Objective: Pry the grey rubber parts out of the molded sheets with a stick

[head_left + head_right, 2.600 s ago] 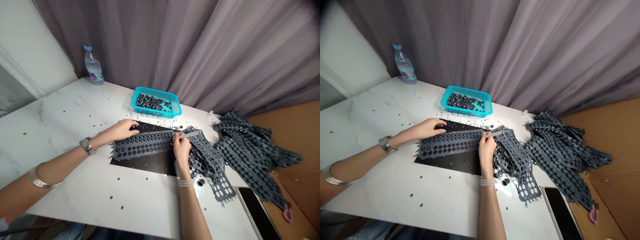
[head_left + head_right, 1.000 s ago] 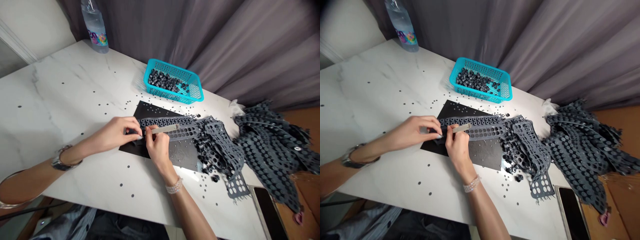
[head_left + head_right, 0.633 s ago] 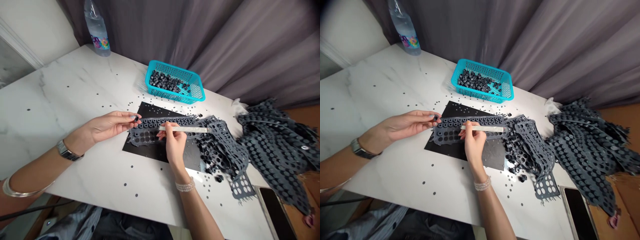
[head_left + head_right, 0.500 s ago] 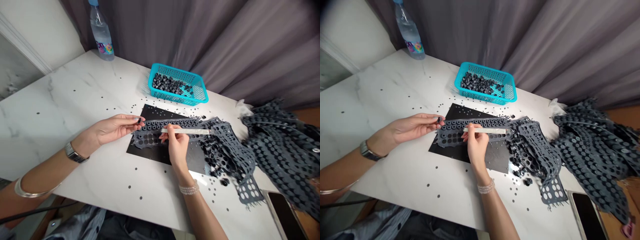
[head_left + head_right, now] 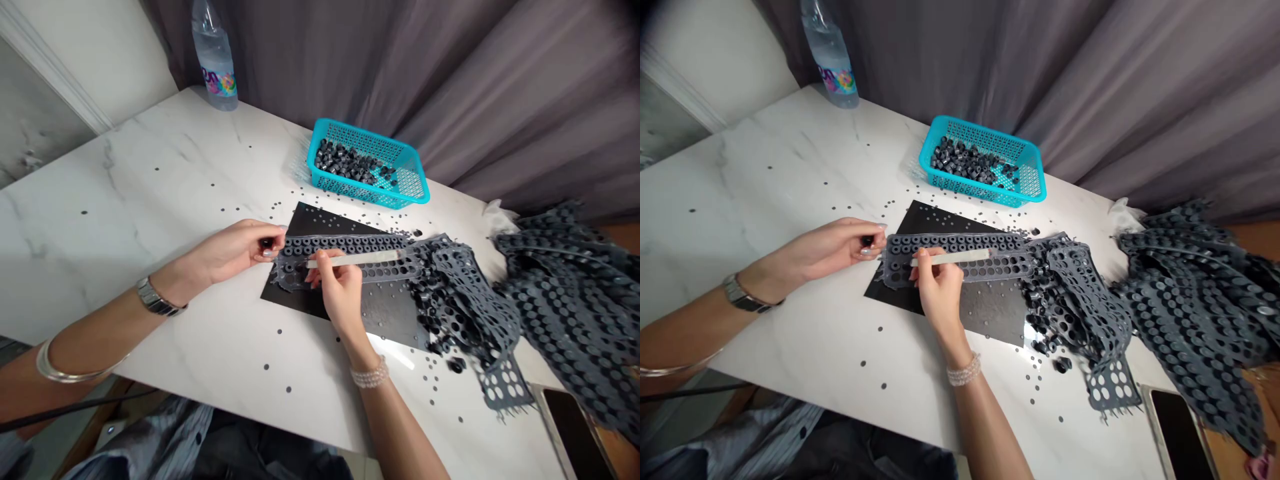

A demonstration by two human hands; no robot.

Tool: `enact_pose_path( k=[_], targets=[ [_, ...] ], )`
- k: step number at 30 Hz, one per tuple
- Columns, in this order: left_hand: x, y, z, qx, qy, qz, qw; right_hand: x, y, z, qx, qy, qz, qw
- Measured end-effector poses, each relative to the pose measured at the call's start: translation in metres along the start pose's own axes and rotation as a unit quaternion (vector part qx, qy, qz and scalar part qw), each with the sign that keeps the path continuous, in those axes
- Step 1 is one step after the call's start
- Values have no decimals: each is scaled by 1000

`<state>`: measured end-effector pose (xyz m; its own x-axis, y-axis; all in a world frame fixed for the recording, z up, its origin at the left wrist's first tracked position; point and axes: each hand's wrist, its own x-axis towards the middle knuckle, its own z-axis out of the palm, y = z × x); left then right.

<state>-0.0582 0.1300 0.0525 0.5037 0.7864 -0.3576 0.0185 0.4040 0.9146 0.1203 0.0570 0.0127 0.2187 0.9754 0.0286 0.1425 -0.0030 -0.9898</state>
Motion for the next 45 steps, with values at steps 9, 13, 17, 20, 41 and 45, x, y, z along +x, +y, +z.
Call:
enact_pose_path(
  k=[9,13,17,20,41,45],
  targets=[
    [-11,-22,17,503,56,154,849,-4,6,3,-101,-23,-41,994],
    [-8,-27,17,513,52,169,840,-5,4,3,-137,-35,-58,988],
    [-7,-28,17,519,45,173,836,-4,3,3,-160,-35,-71,984],
    [-6,-29,18,521,42,171,835,-3,3,3,-168,-40,-79,982],
    [5,-1,-12,-180,-12,-69,981,12,1,-14,156,95,31,983],
    [4,0,-9,-220,-20,-113,969,17,2,-22,190,121,39,974]
  ],
)
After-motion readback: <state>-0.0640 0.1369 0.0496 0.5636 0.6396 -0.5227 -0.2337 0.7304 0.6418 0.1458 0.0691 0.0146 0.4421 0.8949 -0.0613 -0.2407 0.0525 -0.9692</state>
